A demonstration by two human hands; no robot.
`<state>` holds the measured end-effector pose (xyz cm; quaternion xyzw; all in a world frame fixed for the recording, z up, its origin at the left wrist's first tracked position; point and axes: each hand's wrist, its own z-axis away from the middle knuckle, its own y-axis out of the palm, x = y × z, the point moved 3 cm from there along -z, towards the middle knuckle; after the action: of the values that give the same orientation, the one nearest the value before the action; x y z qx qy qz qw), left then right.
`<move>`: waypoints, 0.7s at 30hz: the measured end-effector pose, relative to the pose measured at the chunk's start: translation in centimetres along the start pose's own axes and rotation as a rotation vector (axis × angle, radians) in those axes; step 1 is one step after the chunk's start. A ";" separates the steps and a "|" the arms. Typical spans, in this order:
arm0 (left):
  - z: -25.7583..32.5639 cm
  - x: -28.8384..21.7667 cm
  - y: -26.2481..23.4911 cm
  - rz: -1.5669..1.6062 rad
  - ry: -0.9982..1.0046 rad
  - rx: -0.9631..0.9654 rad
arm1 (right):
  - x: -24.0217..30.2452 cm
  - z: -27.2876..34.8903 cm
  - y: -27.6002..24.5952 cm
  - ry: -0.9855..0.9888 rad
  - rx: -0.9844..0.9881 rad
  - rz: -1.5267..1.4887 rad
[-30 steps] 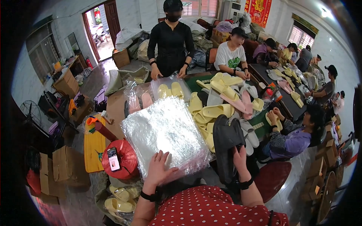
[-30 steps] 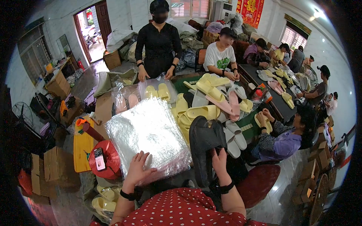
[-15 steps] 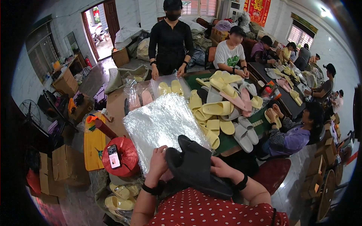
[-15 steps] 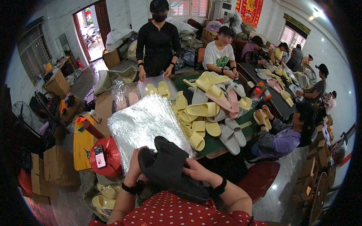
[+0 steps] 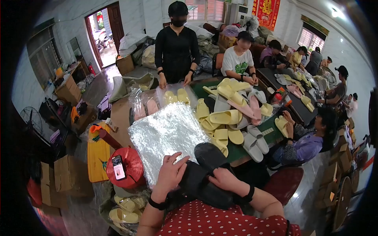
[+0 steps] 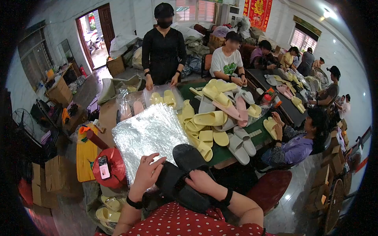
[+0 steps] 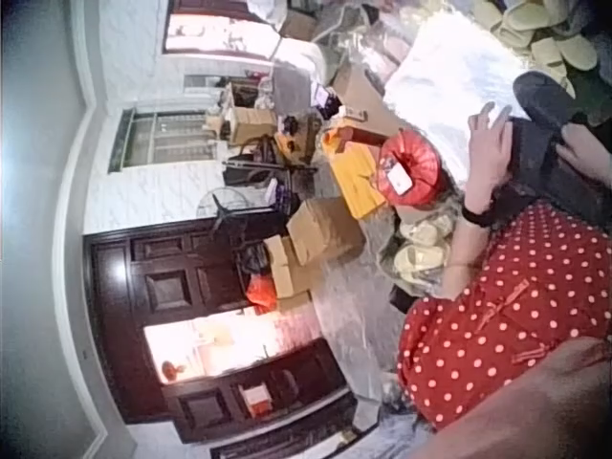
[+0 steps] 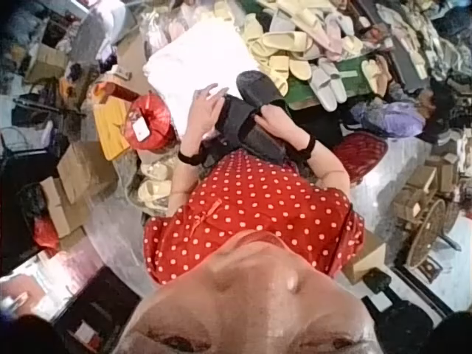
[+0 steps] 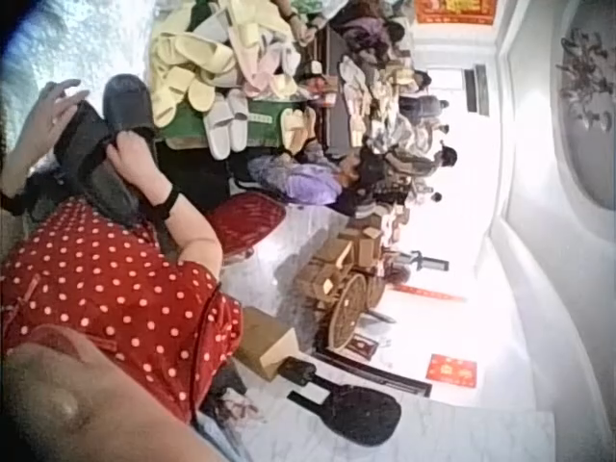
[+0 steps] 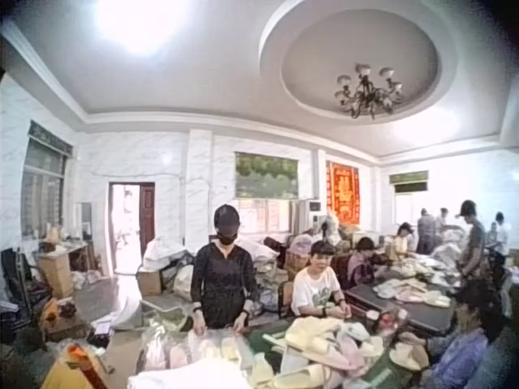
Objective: Packaging several pairs of slippers into individual plastic bags.
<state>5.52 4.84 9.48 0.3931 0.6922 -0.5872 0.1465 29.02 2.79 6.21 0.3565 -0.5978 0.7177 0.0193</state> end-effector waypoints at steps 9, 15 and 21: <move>1.1 -1.7 0.1 -0.034 0.289 -0.029 | 1.6 -6.9 2.9 -0.125 -0.236 -0.018; 1.9 -2.4 -0.3 0.041 0.291 0.026 | 2.7 -12.9 5.7 -0.409 -0.466 -0.165; 2.4 -1.9 -1.4 0.055 0.292 0.029 | 3.8 -20.7 5.8 0.146 -0.352 0.022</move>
<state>5.14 1.90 11.02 0.4953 0.6865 -0.5295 0.0544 13.41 17.64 2.71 0.2880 -0.7148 0.6264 0.1170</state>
